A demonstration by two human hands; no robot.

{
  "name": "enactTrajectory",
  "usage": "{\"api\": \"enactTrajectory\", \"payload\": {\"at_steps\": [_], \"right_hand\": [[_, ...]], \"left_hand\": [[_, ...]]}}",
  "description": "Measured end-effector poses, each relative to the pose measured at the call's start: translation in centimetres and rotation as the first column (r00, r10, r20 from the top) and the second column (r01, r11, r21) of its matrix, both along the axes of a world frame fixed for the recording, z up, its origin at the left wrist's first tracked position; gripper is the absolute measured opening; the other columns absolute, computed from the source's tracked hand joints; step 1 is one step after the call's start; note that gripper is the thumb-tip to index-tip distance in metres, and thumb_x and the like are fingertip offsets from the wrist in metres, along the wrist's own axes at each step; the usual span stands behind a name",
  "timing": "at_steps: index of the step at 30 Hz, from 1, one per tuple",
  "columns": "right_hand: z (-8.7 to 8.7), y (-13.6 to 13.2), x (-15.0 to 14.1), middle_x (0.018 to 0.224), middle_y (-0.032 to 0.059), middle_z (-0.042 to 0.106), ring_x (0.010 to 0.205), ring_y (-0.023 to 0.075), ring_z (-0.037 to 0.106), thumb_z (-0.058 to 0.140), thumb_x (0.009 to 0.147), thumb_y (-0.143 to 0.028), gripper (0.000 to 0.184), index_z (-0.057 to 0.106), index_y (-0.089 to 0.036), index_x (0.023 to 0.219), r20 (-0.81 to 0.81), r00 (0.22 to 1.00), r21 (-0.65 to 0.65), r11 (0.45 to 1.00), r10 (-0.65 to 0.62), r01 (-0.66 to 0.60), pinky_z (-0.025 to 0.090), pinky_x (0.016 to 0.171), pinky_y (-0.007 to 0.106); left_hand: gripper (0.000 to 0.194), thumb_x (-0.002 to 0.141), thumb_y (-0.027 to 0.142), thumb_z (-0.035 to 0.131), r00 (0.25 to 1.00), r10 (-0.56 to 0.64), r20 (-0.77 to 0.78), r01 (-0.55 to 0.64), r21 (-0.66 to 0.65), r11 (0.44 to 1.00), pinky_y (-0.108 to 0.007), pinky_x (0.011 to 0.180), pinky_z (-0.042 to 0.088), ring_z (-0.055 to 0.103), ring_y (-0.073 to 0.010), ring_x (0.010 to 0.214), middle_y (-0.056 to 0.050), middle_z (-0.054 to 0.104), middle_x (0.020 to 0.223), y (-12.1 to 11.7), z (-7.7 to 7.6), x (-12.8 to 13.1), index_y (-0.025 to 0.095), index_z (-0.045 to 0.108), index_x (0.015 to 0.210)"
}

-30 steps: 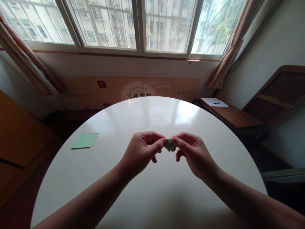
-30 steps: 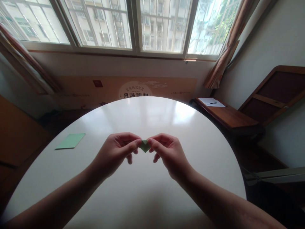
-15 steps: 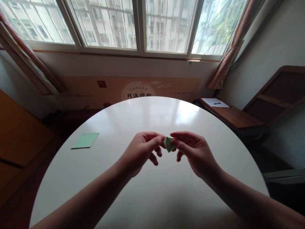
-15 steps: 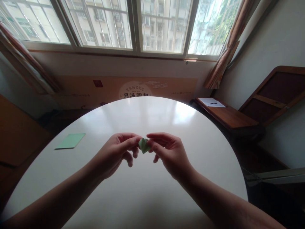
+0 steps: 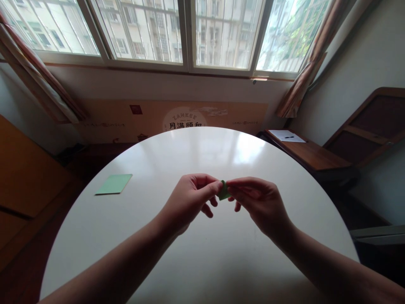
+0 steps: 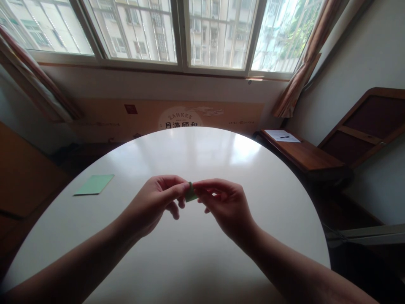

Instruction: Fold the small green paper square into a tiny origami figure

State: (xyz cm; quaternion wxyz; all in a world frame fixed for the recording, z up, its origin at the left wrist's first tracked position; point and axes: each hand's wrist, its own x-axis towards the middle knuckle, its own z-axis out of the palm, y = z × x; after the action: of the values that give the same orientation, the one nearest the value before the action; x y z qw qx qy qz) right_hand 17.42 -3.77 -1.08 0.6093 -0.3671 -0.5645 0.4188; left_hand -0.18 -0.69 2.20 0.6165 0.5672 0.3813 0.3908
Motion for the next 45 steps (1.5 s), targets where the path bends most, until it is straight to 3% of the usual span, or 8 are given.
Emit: {"api": "enactTrajectory", "payload": {"at_steps": [10,21,28,30,33,37,40,45], "right_hand": [[0.3,-0.1,0.1,0.078,0.0013,0.074,0.065,0.0154,0.067,0.075,0.083,-0.019,0.013,0.080,-0.027,0.091,0.086,0.996,0.088,0.996,0.002,-0.009,0.054,0.047,0.022],[0.8,-0.3,0.4,0.078,0.0027,0.074,0.067,0.0163,0.068,0.074,0.083,-0.015,0.012,0.079,-0.024,0.090,0.221,0.969,0.222,0.973,-0.108,0.058,0.054,0.050,0.025],[1.0,-0.5,0.4,0.084,0.0044,0.075,0.069,0.0167,0.070,0.072,0.085,-0.014,0.013,0.079,-0.023,0.093,0.271,0.957,0.272,0.962,-0.100,0.023,0.057,0.054,0.026],[0.8,-0.5,0.3,0.081,0.0045,0.075,0.069,0.0170,0.070,0.073,0.085,-0.015,0.010,0.078,-0.022,0.090,0.256,0.962,0.240,0.970,-0.090,0.027,0.056,0.053,0.025],[0.5,-0.3,0.2,0.077,0.0034,0.075,0.063,0.0167,0.069,0.076,0.083,-0.021,0.009,0.076,-0.021,0.092,0.141,0.990,0.086,0.996,-0.021,0.009,0.056,0.048,0.024],[0.4,0.1,0.4,0.076,0.0027,0.072,0.062,0.0166,0.069,0.076,0.085,-0.030,0.013,0.072,-0.020,0.093,-0.047,0.989,-0.116,0.982,0.142,-0.147,0.055,0.044,0.022],[0.4,0.2,0.6,0.077,0.0035,0.070,0.065,0.0163,0.068,0.073,0.088,-0.034,0.016,0.071,-0.018,0.085,-0.063,0.978,-0.175,0.962,0.199,-0.208,0.054,0.044,0.021],[0.7,0.2,0.6,0.072,0.0029,0.066,0.062,0.0154,0.064,0.071,0.088,-0.035,0.020,0.070,-0.016,0.082,-0.003,0.984,-0.183,0.968,0.176,-0.173,0.054,0.043,0.021]], "left_hand": [[0.016,0.078,0.028,0.071,1.000,-0.024,-0.009,0.024,-0.045,0.999,-0.015,0.038,0.046,0.053,-0.0106,0.055,-0.002,0.063,0.064,0.0,0.3,0.0,0.013,0.073,0.074],[0.015,0.078,0.028,0.072,0.997,-0.009,-0.076,0.015,0.071,0.997,-0.016,0.038,0.047,0.056,-0.0128,0.057,-0.002,0.064,0.062,-0.1,0.2,-0.1,0.014,0.076,0.078],[0.017,0.080,0.028,0.069,0.996,-0.008,-0.090,0.017,0.100,0.995,-0.016,0.038,0.048,0.056,-0.0126,0.058,-0.002,0.065,0.065,-0.1,0.2,0.0,0.013,0.075,0.078],[0.016,0.080,0.027,0.069,0.996,-0.002,-0.094,0.012,0.098,0.995,-0.016,0.038,0.047,0.056,-0.0122,0.058,-0.002,0.065,0.064,-0.1,0.1,0.0,0.013,0.075,0.078],[0.015,0.081,0.026,0.067,0.995,0.012,-0.103,0.002,0.139,0.990,-0.015,0.038,0.046,0.055,-0.0113,0.056,-0.001,0.063,0.061,-0.1,0.1,-0.1,0.013,0.075,0.078],[0.016,0.083,0.025,0.066,0.993,0.050,-0.103,-0.027,0.217,0.976,-0.015,0.039,0.047,0.054,-0.0093,0.052,0.000,0.064,0.062,-0.3,0.2,-0.2,0.013,0.075,0.079],[0.016,0.083,0.026,0.067,0.991,0.069,-0.112,-0.040,0.250,0.967,-0.015,0.039,0.047,0.054,-0.0089,0.051,0.000,0.064,0.062,-0.4,0.3,-0.2,0.013,0.074,0.076],[0.018,0.083,0.029,0.067,0.984,0.072,-0.162,-0.028,0.257,0.966,-0.016,0.040,0.048,0.055,-0.0099,0.052,-0.001,0.067,0.064,-0.4,0.3,-0.1,0.012,0.074,0.078]]}}
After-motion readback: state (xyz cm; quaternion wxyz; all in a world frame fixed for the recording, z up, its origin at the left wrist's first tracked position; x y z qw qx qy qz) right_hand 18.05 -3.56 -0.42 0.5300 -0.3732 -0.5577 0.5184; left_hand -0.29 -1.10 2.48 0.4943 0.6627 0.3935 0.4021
